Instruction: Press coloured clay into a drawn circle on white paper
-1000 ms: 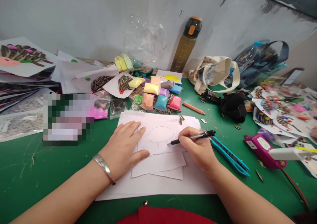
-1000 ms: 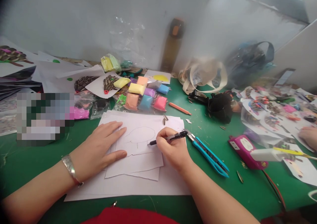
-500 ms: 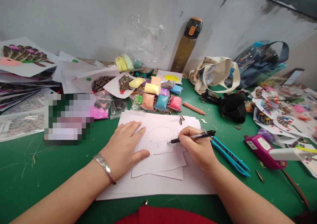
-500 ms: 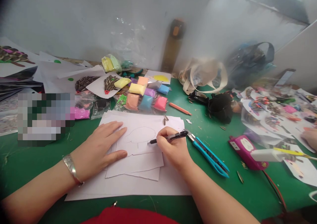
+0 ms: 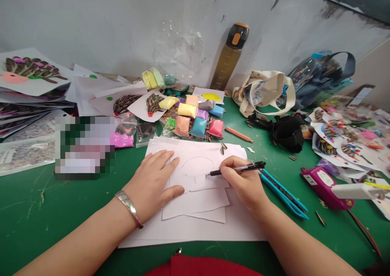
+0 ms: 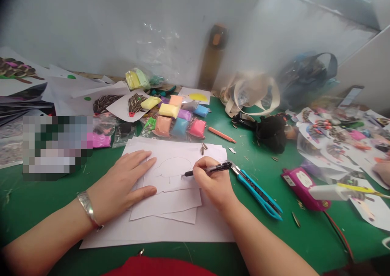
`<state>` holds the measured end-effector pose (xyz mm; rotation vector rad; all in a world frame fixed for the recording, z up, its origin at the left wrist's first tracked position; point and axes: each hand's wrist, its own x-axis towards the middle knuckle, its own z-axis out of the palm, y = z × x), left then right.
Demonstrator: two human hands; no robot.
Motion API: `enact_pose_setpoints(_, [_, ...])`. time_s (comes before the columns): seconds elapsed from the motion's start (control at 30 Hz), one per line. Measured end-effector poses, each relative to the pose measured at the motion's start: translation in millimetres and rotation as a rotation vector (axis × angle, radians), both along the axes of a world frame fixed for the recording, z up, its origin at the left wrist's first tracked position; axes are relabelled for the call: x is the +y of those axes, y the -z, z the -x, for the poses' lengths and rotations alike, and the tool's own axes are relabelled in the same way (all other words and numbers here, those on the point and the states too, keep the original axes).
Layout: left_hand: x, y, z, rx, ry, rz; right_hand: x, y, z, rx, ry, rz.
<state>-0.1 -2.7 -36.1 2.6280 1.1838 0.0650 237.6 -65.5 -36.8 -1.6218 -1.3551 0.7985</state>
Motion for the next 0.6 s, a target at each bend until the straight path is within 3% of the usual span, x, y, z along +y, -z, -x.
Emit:
enact_pose_setpoints(0.13, [0.0,1.3,1.4,-0.002,0.004,0.002,1.5,2.3,-5.1,0.074,0.008,-0.001])
enact_pose_setpoints(0.33, [-0.1,2.3,1.8,-0.015,0.004,-0.008,6.0,10.8,-21.5,0.069,0.245,-0.161])
enact_pose_setpoints(0.4, [-0.5,4.0,2.7,-0.037,0.005,-0.034,6.8,12.5,-27.0,-0.062,0.252,-0.212])
enact_pose_setpoints(0.5, [-1.0,5.8,3.9,-0.052,0.013,-0.060,8.6,13.8,-37.2,-0.369,0.145,-0.296])
enact_pose_setpoints(0.6, [-1.1,5.6,4.2,-0.039,0.022,-0.057,11.9,15.6,-48.9,-0.697,0.053,-0.246])
